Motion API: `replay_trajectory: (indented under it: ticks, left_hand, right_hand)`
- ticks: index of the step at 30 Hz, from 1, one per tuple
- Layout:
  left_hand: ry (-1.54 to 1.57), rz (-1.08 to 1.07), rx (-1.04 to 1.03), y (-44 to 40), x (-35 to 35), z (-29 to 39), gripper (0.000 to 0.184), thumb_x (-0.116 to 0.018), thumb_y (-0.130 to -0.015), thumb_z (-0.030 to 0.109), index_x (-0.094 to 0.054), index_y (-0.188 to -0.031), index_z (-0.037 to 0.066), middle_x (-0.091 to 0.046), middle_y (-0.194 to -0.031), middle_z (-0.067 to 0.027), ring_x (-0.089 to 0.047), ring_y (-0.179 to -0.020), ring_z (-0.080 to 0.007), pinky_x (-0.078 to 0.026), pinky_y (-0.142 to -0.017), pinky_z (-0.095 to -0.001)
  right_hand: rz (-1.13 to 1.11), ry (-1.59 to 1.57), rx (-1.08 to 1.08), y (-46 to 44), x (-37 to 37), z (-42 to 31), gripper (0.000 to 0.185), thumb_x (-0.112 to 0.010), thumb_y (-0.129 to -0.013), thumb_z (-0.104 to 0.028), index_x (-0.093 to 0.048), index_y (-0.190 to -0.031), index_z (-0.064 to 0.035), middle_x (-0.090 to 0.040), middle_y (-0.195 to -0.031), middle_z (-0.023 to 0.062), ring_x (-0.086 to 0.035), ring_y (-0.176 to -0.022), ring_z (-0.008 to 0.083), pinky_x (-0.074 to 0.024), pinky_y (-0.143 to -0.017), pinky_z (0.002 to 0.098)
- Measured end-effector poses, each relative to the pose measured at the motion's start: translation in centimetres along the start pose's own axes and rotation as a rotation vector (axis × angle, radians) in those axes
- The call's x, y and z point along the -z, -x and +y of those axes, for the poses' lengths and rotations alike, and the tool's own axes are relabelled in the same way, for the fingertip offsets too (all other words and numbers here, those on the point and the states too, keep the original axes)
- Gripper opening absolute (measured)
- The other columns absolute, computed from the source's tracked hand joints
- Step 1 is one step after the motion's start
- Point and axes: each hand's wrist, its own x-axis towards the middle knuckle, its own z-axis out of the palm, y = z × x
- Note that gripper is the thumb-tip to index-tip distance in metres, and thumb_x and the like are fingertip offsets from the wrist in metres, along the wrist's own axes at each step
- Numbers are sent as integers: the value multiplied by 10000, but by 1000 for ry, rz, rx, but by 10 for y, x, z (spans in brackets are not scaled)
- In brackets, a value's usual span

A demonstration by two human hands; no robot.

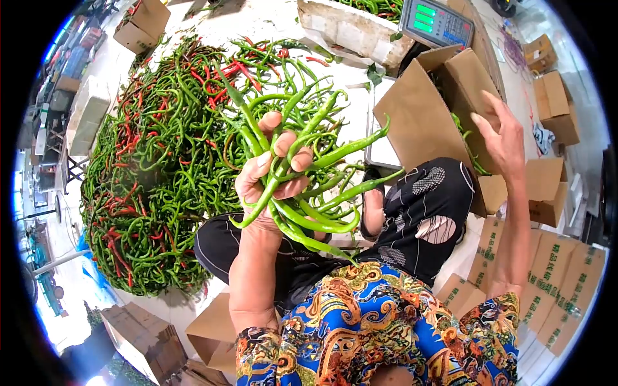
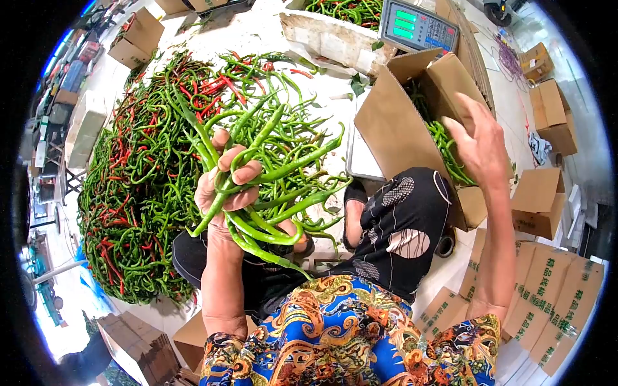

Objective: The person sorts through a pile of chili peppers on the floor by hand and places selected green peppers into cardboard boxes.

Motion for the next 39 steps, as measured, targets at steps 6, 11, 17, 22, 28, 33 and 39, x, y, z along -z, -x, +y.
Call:
replay_trajectory:
  ticks: [6, 11, 17, 22, 28, 33, 39]
  left_hand:
    - [34, 22, 82, 0, 2, -15, 524, -586, -848, 70, -420, -1345, 82, -485, -877, -79, -537, -846, -270, -499, -468, -221]
    - [-102, 112, 82, 8, 1, -19, 570, -588, -808, 83, -409, -1349, 70, -563, -935, -122, -613, -824, -308, -476, -402, -234]
    - [-231, 199, 62, 7, 8, -7, 595, -578, -804, 15, -386, -1362, 92, -598, -1136, -175, -575, -1138, -388, -551, -462, -267]
    - [-463, 266, 124, 1, -2, -15, 787, -652, -732, 90, -292, -1431, 41, -547, -1286, -196, -542, -1188, -346, -587, -621, -303]
    - [-695, 294, 144, -5, -1, -27, 922, -697, -664, 155, -255, -1469, 69, -462, -1383, -216, -513, -1217, -328, -565, -772, -335]
    - [-828, 204, 153, -5, 1, -36, 950, -642, -679, 141, -172, -1500, 53, -375, -1466, -187, -436, -1302, -301, -346, -1090, -404]
    - [-814, 339, 83, -10, 0, -31, 868, -597, -757, 74, -159, -1507, 74, -346, -1484, -178, -430, -1311, -310, -533, -876, -340]
  right_hand:
    - [-554, -235, 683, 12, -53, -114, 491, -696, -754, -202, -589, -1194, -11, -626, -1134, 201, -601, -1060, 325, -454, -944, 400]
    - [-1241, -410, 520, 7, -96, -157, 285, -596, -778, -239, -627, -940, -6, -636, -933, 213, -600, -937, 372, -465, -848, 422]
    - [-1343, -772, 246, 14, -100, -126, 252, -558, -929, -247, -600, -956, -1, -606, -794, 76, -617, -768, 152, -485, -721, 277]
    - [-979, -1196, -196, 13, -84, -122, 262, -657, -900, -282, -651, -922, -22, -558, -681, 5, -509, -554, 73, -405, -498, 207]
    - [-863, -1223, -330, 42, -113, -138, 228, -716, -849, -272, -667, -865, -50, -568, -614, -8, -462, -465, 55, -335, -403, 210]
    - [-867, -1360, -469, 50, -131, -133, 180, -715, -849, -209, -630, -838, -51, -596, -647, 6, -540, -493, 84, -381, -460, 196]
    - [-849, -1587, -515, 42, -139, -116, 179, -648, -889, -215, -623, -941, -46, -626, -732, 12, -559, -520, 63, -377, -413, 169]
